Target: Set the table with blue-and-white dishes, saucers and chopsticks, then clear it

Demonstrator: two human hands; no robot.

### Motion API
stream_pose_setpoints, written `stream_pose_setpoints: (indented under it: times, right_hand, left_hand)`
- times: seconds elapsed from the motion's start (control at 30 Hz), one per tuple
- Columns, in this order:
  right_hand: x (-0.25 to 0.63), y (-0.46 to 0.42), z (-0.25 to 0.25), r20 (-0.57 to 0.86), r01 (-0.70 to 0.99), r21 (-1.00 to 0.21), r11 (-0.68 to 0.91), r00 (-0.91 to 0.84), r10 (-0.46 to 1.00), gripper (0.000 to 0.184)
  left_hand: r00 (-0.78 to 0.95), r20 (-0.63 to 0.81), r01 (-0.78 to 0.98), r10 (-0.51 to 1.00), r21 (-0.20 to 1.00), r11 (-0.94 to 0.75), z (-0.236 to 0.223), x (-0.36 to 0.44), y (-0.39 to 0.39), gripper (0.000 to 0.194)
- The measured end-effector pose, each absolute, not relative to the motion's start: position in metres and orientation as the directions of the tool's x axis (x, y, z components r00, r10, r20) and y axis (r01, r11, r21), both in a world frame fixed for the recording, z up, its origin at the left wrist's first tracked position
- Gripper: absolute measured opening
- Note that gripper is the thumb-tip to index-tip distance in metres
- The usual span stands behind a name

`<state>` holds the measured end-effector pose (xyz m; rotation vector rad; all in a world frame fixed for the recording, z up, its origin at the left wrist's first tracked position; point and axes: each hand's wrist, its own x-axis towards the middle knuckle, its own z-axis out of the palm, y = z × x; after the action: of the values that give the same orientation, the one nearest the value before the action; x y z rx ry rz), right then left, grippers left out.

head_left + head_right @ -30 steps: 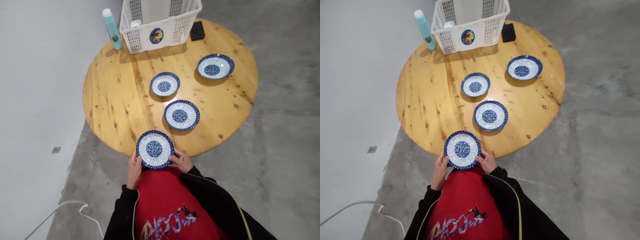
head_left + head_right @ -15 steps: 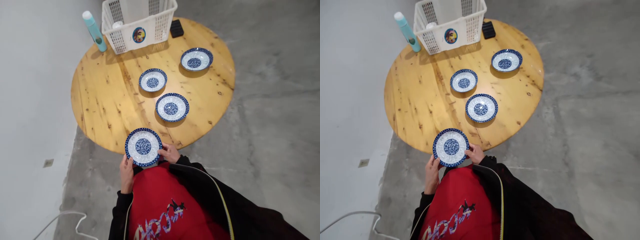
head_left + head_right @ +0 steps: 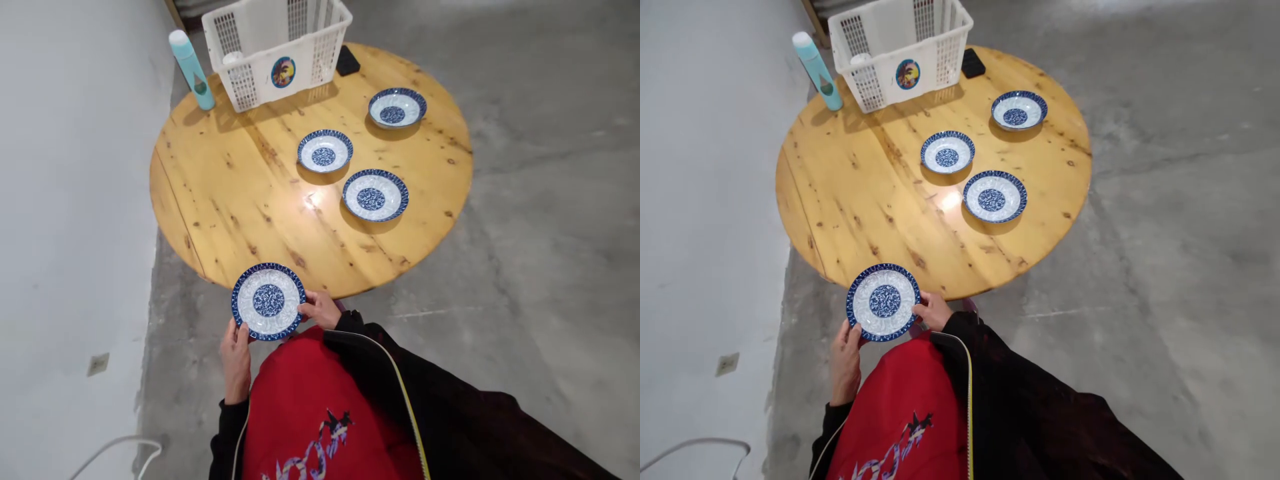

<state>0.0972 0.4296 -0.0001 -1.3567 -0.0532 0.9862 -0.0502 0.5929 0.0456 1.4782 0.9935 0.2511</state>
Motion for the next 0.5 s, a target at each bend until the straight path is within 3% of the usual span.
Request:
stream_pose_setpoints:
  times: [0.3, 0.5]
  right_hand:
    - [0.080, 0.452, 0.005, -0.509, -0.530, -0.847, -0.029, 0.795, 0.329, 0.023]
    - [0.120, 0.470, -0.004, -0.508, -0.519, -0.855, -0.004, 0.835, 0.211, 0.025]
  left_hand:
    - [0.816, -0.335, 0.369, 0.470, 0.929, 0.021, 0.033, -0.010, 0.651, 0.033]
    - [0.859, -0.282, 0.331, 0.428, 0.942, -0.044, 0.018, 0.049, 0.670, 0.030]
